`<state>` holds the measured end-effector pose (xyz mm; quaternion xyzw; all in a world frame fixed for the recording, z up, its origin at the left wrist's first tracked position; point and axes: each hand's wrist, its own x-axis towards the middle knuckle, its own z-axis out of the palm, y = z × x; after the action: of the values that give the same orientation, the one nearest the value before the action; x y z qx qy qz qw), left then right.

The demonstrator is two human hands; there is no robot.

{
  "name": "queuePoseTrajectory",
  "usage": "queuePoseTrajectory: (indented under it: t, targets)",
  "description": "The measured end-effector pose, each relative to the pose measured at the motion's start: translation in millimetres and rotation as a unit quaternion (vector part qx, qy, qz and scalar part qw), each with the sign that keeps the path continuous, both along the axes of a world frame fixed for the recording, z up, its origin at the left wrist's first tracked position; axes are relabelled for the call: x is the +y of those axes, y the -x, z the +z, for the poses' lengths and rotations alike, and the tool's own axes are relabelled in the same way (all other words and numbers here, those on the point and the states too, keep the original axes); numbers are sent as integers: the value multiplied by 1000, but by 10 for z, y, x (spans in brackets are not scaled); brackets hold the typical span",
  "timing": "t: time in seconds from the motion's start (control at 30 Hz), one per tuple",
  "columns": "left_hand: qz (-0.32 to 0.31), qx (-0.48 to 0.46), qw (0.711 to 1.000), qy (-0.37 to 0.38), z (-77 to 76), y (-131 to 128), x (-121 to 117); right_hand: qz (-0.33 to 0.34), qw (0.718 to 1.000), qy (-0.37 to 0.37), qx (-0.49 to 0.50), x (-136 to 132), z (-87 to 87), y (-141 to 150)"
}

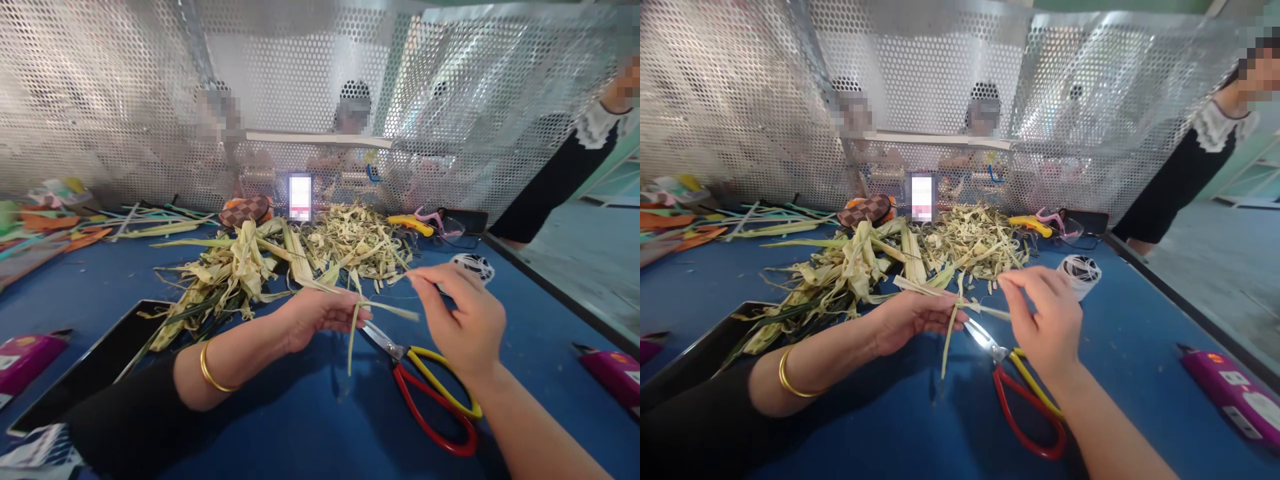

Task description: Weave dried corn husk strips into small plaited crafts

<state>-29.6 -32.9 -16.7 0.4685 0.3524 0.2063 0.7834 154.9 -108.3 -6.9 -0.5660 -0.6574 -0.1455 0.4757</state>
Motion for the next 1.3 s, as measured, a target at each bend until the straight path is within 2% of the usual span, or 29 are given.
queuePoseTrajectory:
  t: [0.07, 0.13, 0.2, 0.27, 0.37, 0.47, 0.63, 0.83, 0.93, 1.03, 1.1, 1.17, 1.3]
  targets:
    - [27, -19, 999, -7, -14, -10, 0, 37, 998, 26, -43, -52, -16, 113]
    - [60, -35, 997, -13, -23, -26, -6, 77, 986, 138, -56, -61, -87, 237]
    - [92, -45, 995, -6, -25, -45, -16, 84, 965, 245, -26, -32, -192, 345]
    - [112, -45, 993, 7, -21, -60, -25, 89, 951, 294, 19, 8, -289, 422]
    - [123, -44, 991, 19, -11, -67, -28, 122, 947, 292, 53, 30, -351, 473]
    - [125, -53, 991, 14, -1, -60, -31, 145, 947, 282, 56, 5, -322, 473]
    - [119, -44, 992, 4, 6, -57, -63, 162, 936, 306, 67, -33, -274, 467]
    - [119, -34, 992, -20, -22, -65, -53, 170, 935, 305, 67, -53, -323, 520]
    - [98, -33, 994, -45, -15, -48, -13, 142, 956, 258, 6, -69, -307, 495]
    - [88, -28, 994, -58, 10, -26, 6, 52, 987, 137, -65, -53, -261, 394]
    - [75, -14, 995, -61, 19, -20, 0, -7, 993, 88, -80, -16, -243, 314]
    - [65, 1, 995, -72, 10, -22, -8, -2, 988, 129, -81, 26, -245, 258]
    - [75, 43, 989, -118, -50, -30, 13, 105, 945, 307, -39, 57, -246, 215]
